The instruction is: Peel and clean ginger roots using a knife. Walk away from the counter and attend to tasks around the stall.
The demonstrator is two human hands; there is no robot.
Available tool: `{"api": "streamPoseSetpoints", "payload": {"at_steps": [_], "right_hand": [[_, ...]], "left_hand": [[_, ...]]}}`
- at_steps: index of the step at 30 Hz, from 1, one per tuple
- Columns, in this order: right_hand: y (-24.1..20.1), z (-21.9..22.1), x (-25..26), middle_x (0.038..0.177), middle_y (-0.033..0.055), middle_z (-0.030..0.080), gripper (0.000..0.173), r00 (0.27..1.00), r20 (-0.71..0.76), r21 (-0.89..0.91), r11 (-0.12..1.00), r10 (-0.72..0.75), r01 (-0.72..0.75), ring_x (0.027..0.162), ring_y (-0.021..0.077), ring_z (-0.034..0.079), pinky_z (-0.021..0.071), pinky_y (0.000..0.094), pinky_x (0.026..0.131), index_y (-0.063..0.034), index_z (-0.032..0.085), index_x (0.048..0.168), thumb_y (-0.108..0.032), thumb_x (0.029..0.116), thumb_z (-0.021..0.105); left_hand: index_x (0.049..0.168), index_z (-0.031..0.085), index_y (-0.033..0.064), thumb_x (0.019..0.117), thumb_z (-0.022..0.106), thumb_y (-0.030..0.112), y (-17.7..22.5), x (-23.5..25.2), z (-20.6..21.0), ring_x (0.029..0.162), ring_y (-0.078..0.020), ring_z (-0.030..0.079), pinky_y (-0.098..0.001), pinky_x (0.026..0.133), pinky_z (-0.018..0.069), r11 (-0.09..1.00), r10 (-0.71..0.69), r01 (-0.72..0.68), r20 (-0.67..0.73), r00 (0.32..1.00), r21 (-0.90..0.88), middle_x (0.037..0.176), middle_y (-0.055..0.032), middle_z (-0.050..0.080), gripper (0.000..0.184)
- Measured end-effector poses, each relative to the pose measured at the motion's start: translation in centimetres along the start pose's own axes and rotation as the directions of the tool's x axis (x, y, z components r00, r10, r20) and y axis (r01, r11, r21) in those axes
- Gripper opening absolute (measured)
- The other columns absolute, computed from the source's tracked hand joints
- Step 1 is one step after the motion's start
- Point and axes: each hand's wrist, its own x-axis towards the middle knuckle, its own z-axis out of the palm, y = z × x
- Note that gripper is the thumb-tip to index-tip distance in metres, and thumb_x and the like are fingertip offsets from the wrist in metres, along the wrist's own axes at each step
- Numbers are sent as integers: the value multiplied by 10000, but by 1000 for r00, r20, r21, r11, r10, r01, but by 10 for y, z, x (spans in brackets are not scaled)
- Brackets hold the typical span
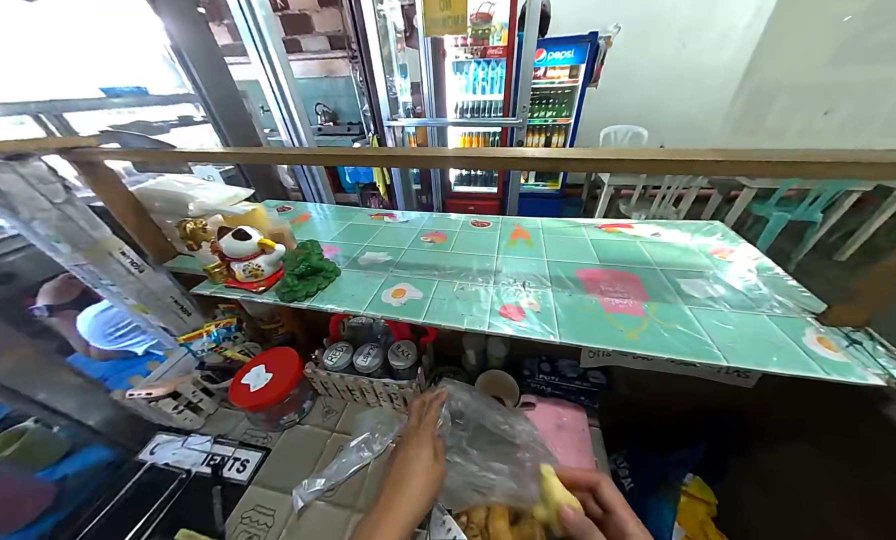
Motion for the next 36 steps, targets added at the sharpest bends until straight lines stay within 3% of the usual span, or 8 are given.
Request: {"api": "streamPoseSetpoints", "payload": {"at_steps": [6,9,12,19,23,30,33,36], "right_hand": [[44,26,103,1031,116,710,380,990,75,-430,900,122,-78,907,226,699,574,431,847,-54,635,1271,-281,969,677],[69,32,125,1206,130,707,432,983,66,-604,791,170,-96,1113,281,683,527,507,994,-94,622,1344,-320,977,653],[62,28,125,1436,106,599,479,980,31,-781,617,194,-98,1380,350,495,334,652,1124,-182,569,1463,-295,998,595],[44,6,122,1671,196,234,793,972,-66,-952,278,226,-129,1523,515,139,53,824,1102,-277,418,1572,-437,867,743],[39,-1,113,1636,199,311,757,974,-82,-950,280,213,-141,1523,467,205,80,786,1138,-262,424,1569,-441,897,721],[54,-24,28,1184,151,658,359,968,-56,-847,525,-245,84,1065,366,644,506,605,882,-139,705,1248,-291,924,676],[45,-20,-45,1115,184,665,340,993,26,-737,669,-115,97,904,288,694,598,459,790,-23,658,1253,-240,993,627],[60,-4,-113,1152,215,669,508,990,134,-716,694,40,69,948,340,692,572,525,835,-19,558,1411,-317,1006,632]], "left_hand": [[1577,368,222,944,539,13,-1,25,13,1078,-354,687,-548,846,589,993,8,-20,104,995,117,1647,-105,290,688],[1592,337,218,946,553,15,-6,29,18,1048,-350,700,-536,817,596,979,58,-79,117,991,189,1664,-98,261,711],[1608,300,203,941,581,13,-13,29,19,1012,-343,715,-526,813,601,967,65,-92,120,991,238,1662,-105,267,748],[1629,236,251,959,564,116,-22,27,15,960,-335,720,-509,797,601,959,-50,11,131,990,283,1677,-138,202,758],[1602,319,280,960,643,340,-33,30,6,1188,-368,637,-538,926,563,990,-92,76,147,985,116,1664,-165,221,723],[1320,594,101,963,660,267,-37,-23,-10,1295,-320,562,-503,961,552,994,110,-113,-224,968,2,1591,-160,359,400],[1297,623,94,966,617,282,-53,-75,-9,1255,-308,580,-475,937,563,986,162,-150,-268,950,66,1519,-172,445,381],[1292,630,88,985,590,294,-63,-140,-1,1290,-320,556,-457,984,541,992,102,-85,-195,975,92,1483,-193,479,372]]}}
